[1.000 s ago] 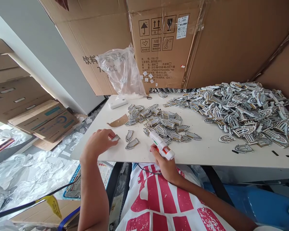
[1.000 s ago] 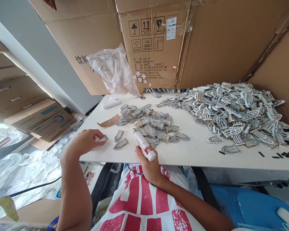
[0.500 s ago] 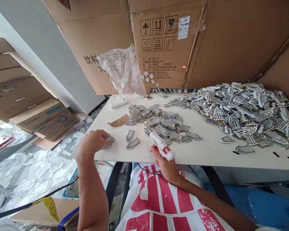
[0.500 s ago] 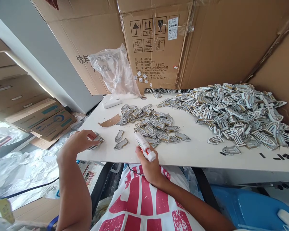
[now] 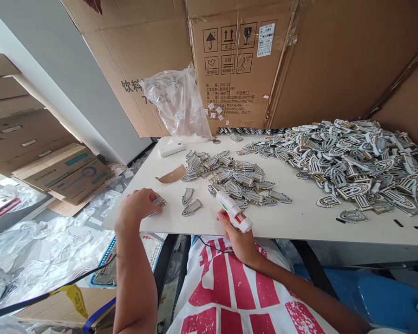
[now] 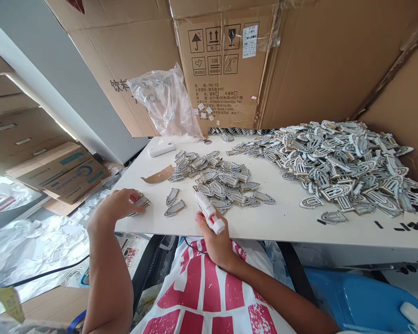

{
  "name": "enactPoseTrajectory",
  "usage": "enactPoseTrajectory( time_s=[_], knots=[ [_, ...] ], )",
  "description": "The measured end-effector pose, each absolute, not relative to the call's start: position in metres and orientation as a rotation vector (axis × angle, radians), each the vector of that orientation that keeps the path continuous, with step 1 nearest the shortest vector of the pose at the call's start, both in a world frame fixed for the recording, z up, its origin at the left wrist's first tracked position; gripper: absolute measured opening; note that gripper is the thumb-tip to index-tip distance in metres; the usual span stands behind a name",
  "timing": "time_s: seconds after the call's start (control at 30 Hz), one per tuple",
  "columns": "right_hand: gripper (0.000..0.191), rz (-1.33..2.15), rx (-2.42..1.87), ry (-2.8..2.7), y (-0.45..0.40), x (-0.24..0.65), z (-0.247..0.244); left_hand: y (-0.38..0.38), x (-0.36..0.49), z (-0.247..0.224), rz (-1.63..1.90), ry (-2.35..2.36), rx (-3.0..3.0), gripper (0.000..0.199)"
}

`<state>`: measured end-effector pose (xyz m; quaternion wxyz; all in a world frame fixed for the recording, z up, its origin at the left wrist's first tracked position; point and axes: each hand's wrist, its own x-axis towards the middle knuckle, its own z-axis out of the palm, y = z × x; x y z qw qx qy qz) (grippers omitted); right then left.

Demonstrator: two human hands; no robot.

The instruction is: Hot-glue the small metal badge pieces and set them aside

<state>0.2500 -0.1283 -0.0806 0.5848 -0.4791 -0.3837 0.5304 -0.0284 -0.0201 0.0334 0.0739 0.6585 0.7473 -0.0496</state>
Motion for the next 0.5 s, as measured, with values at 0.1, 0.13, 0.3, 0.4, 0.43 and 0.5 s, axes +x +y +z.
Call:
enactPoseTrajectory(
  time_s=[0.1, 0.13, 0.3, 0.4, 0.43, 0.5],
  knots=[
    [0.053, 1.245, -1.119, -0.891, -0.129, 0.250, -0.081, -0.019, -0.025, 0.032, -0.206, 2.262, 1.967, 0.020],
    [0.053, 1.247, -1.119, -0.888, -0.129, 0.250, -0.082, -0.018, -0.025, 0.031, -0.215, 2.261, 1.971, 0.019],
    [0.048, 1.251, -1.114, -0.871, -0.128, 0.249, -0.089, -0.014, -0.031, 0.023, -0.212, 2.242, 1.980, 0.016],
    [0.047, 1.248, -1.111, -0.872, -0.128, 0.249, -0.091, -0.012, -0.035, 0.020, -0.183, 2.241, 1.995, 0.018],
    [0.047, 1.251, -1.111, -0.878, -0.128, 0.249, -0.091, -0.012, -0.036, 0.020, -0.180, 2.244, 2.001, 0.019],
    [0.047, 1.251, -1.112, -0.885, -0.128, 0.249, -0.091, -0.012, -0.035, 0.020, -0.193, 2.256, 2.003, 0.021]
  ],
)
